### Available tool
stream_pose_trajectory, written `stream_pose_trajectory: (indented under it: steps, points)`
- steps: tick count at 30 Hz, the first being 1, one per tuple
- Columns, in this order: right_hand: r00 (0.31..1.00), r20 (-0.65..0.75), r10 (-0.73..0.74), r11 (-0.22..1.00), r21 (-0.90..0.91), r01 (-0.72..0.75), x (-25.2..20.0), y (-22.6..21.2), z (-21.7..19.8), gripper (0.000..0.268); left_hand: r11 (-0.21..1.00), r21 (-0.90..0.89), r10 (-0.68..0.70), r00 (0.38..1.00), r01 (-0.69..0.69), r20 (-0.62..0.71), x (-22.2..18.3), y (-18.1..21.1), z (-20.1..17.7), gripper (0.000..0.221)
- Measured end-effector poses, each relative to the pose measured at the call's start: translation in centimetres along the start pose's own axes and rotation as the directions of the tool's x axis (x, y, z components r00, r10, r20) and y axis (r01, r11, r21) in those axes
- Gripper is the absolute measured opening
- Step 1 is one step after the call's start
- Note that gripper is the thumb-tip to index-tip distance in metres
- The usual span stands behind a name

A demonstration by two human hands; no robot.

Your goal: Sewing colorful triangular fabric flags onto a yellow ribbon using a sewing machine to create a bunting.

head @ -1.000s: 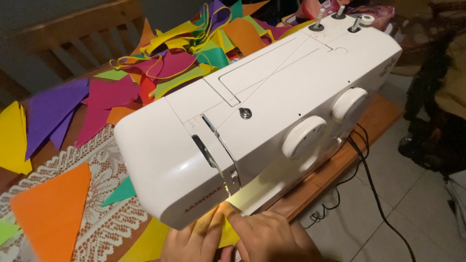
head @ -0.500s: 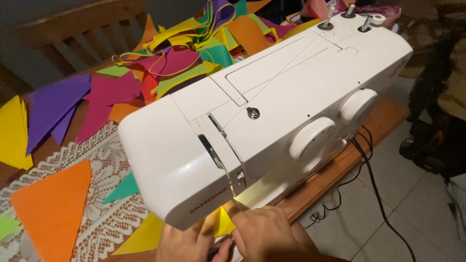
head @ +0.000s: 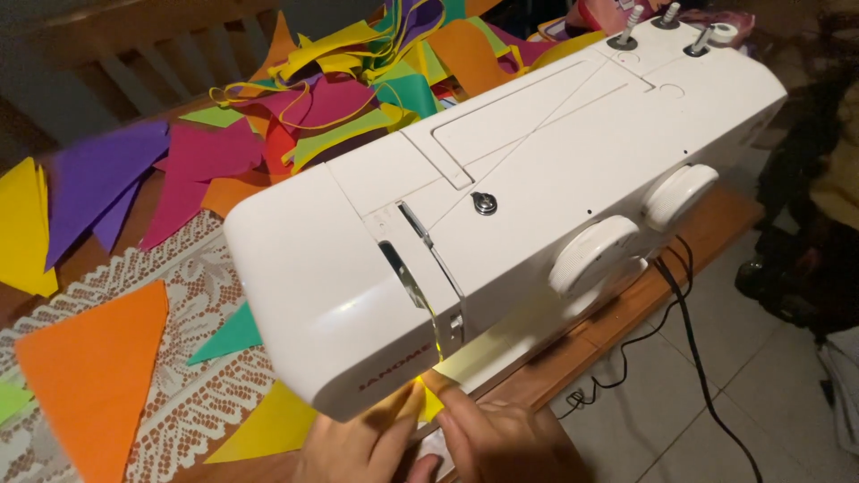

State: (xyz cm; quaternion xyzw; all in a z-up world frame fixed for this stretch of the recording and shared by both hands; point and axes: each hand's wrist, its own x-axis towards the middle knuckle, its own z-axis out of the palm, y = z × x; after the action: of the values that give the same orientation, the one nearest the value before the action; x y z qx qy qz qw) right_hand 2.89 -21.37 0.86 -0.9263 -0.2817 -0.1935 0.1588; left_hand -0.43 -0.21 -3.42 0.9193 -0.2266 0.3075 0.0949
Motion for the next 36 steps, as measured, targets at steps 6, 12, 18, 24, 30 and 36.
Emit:
stream_pose_trajectory:
  steps: [6, 12, 18, 24, 30, 36]
  points:
    - [0.986, -0.028, -0.166, 0.986, 0.028, 0.167, 1.1, -0.3, -2.1, 0.05, 0.997, 0.025, 0.076, 0.997, -0.076, 0.005, -0.2, -0.7, 0.4, 0.07]
    - [0.98, -0.101, -0.173, 0.984, 0.025, 0.177, 0.9, -0.3, -1.7, 0.045, 0.991, 0.101, 0.089, 0.996, -0.087, -0.012, 1.9, 0.1, -1.4, 0.062]
    - [0.978, -0.112, -0.174, 0.981, 0.067, 0.182, 1.0, -0.1, -1.6, 0.047, 0.992, 0.115, 0.056, 0.996, -0.049, -0.064, 2.7, 0.7, -2.0, 0.059]
    - [0.969, -0.083, -0.234, 0.957, 0.155, 0.244, 1.8, -0.2, -2.5, 0.038, 0.986, 0.138, 0.101, 0.993, -0.092, -0.059, 2.3, 0.1, -1.2, 0.063]
    - [0.98, -0.019, -0.2, 0.963, 0.18, 0.201, 1.6, 0.0, -1.3, 0.034, 0.999, 0.038, 0.018, 0.996, -0.022, 0.091, 0.9, -0.5, -0.4, 0.074]
    - [0.975, 0.149, -0.163, 0.973, 0.185, 0.135, 1.2, 0.4, 0.7, 0.045, 1.0, 0.024, 0.018, 1.0, -0.018, -0.015, 1.2, -0.7, -0.9, 0.074]
